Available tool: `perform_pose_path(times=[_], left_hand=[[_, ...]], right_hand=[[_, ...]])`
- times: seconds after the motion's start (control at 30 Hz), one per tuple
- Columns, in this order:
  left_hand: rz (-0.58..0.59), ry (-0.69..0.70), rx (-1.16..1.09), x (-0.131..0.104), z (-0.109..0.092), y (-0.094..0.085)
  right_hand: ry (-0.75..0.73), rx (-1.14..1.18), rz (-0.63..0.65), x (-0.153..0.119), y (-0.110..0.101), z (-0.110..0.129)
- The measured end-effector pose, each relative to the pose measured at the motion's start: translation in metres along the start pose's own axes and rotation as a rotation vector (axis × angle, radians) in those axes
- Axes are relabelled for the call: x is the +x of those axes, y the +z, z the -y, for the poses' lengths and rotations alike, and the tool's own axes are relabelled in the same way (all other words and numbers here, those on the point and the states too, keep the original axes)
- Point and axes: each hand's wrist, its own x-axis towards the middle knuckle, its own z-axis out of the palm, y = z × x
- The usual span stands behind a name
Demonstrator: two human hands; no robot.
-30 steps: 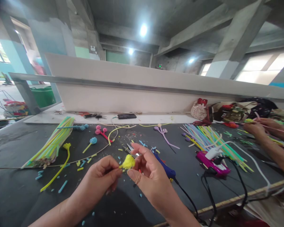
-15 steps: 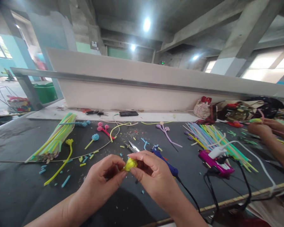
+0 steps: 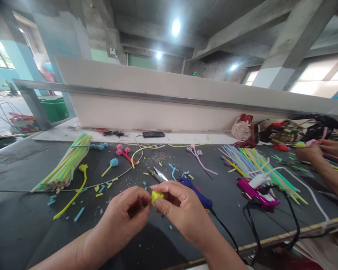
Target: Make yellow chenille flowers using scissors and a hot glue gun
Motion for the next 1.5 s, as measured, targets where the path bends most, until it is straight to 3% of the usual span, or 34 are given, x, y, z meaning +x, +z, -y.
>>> perform_pose_path(times=[0.2, 0.6, 0.67, 0.77, 0.83, 0.97, 1.07, 1.17, 1.5], left_hand=[[0.041, -0.167, -0.182, 0.002, -0.001, 0.0], [0.02, -0.137, -0.127, 0.002, 0.001, 0.001], [0.046, -0.182, -0.237, 0.003, 0.002, 0.001], [0.145, -0.369, -0.567, 0.006, 0.004, -0.003], [0.214, -0.475, -0.805, 0.009, 0.006, -0.006], [0.315, -0.523, -1.062, 0.013, 0.01, -0.01], [0.389, -0.541, -1.076, 0.012, 0.013, -0.01], [0.392, -0.557, -1.051, 0.011, 0.013, -0.008], [0.13, -0.52, -0.735, 0.009, 0.008, 0.004]], right_hand=[[0.104, 0.192, -0.042, 0.002, -0.002, -0.001], [0.19, 0.322, -0.013, 0.0, 0.011, -0.01], [0.173, 0.357, -0.007, -0.001, 0.01, -0.01], [0.097, 0.395, -0.017, -0.002, 0.006, -0.01], [0.018, 0.319, -0.046, -0.004, 0.005, -0.008], [-0.244, 0.053, -0.136, -0.007, 0.006, -0.006], [-0.398, -0.102, -0.181, -0.008, 0.007, -0.005], [-0.441, -0.221, -0.201, -0.007, 0.006, -0.008], [-0.39, -0.373, -0.244, -0.003, 0.012, -0.011]])
